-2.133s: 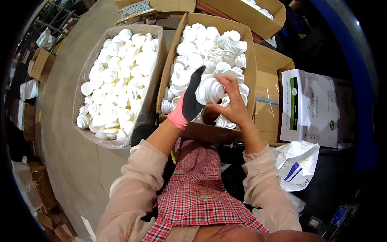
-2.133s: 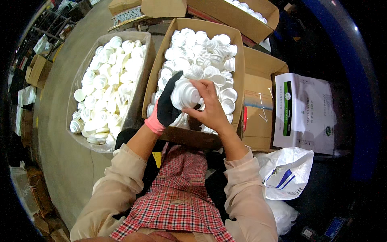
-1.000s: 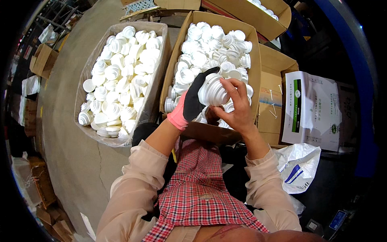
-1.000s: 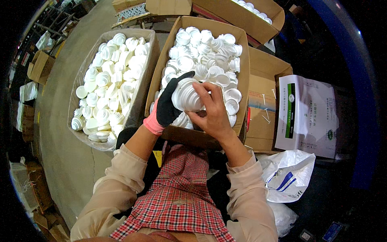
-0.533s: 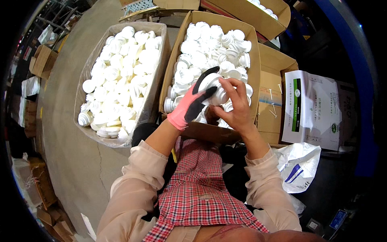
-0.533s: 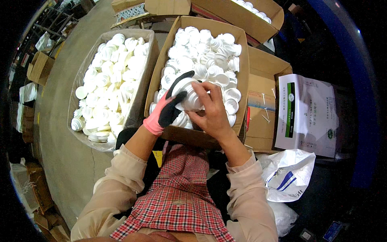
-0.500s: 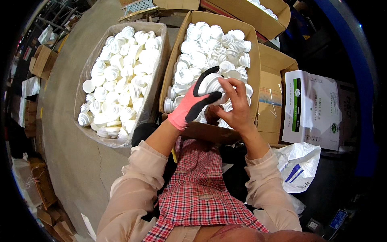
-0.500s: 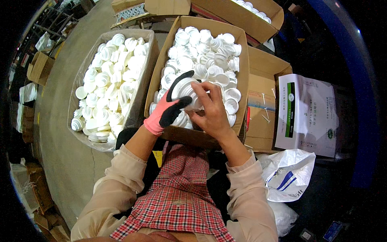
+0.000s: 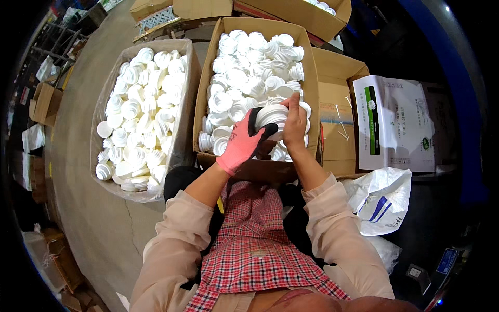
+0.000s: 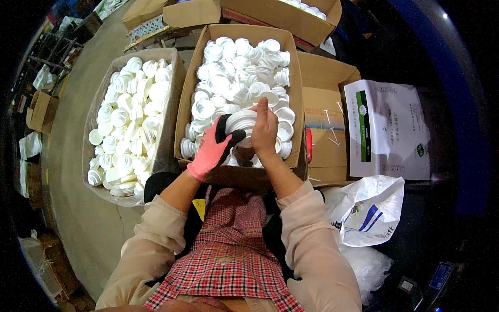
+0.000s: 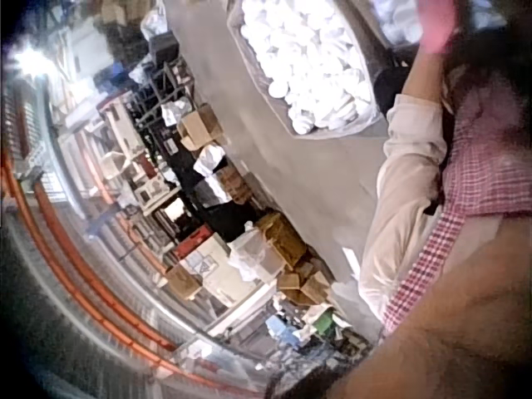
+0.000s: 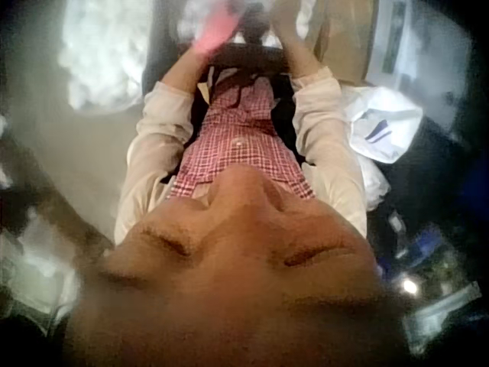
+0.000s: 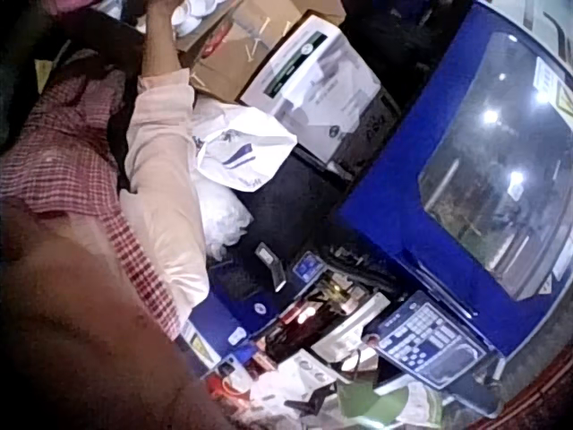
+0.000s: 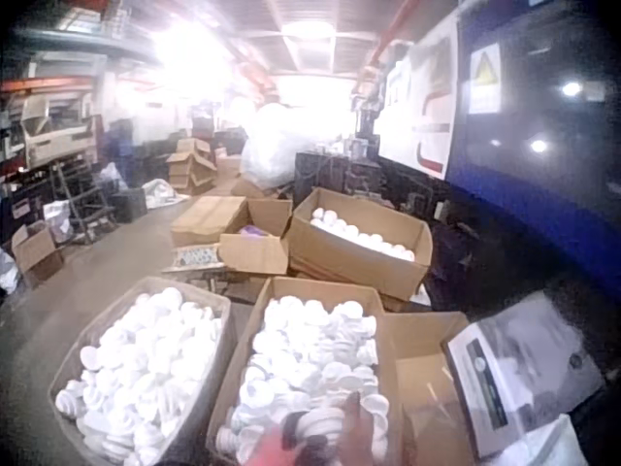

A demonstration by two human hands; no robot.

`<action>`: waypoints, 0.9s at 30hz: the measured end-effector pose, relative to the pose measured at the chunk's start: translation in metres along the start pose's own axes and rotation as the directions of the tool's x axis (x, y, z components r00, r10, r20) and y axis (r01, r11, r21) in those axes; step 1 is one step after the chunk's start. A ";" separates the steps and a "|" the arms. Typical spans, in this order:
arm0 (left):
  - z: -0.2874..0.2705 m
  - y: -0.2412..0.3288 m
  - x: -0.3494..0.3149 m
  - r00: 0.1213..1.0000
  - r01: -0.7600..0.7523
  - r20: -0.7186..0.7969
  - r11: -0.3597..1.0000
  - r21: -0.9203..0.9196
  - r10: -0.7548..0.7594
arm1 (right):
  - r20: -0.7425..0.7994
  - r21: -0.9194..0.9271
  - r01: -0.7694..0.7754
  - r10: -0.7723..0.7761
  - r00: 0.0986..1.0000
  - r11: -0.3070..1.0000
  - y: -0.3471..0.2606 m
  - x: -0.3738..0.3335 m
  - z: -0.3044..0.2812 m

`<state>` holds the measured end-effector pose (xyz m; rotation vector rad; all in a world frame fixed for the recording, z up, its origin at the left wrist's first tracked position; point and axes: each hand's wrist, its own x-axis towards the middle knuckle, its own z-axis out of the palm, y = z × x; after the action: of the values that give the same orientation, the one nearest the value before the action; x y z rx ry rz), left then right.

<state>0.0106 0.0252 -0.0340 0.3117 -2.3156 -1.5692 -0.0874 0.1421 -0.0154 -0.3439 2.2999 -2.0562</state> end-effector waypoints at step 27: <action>-0.039 0.006 0.008 0.954 0.300 0.230 0.584 -0.754 -0.193 | 0.608 -0.140 0.534 -0.353 0.711 0.834 -0.012 -0.008 -0.010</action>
<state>0.0183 -0.0093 -0.0139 0.3165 -1.4384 -2.6254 -0.0798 0.1524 -0.0029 -1.4503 2.2630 -1.4007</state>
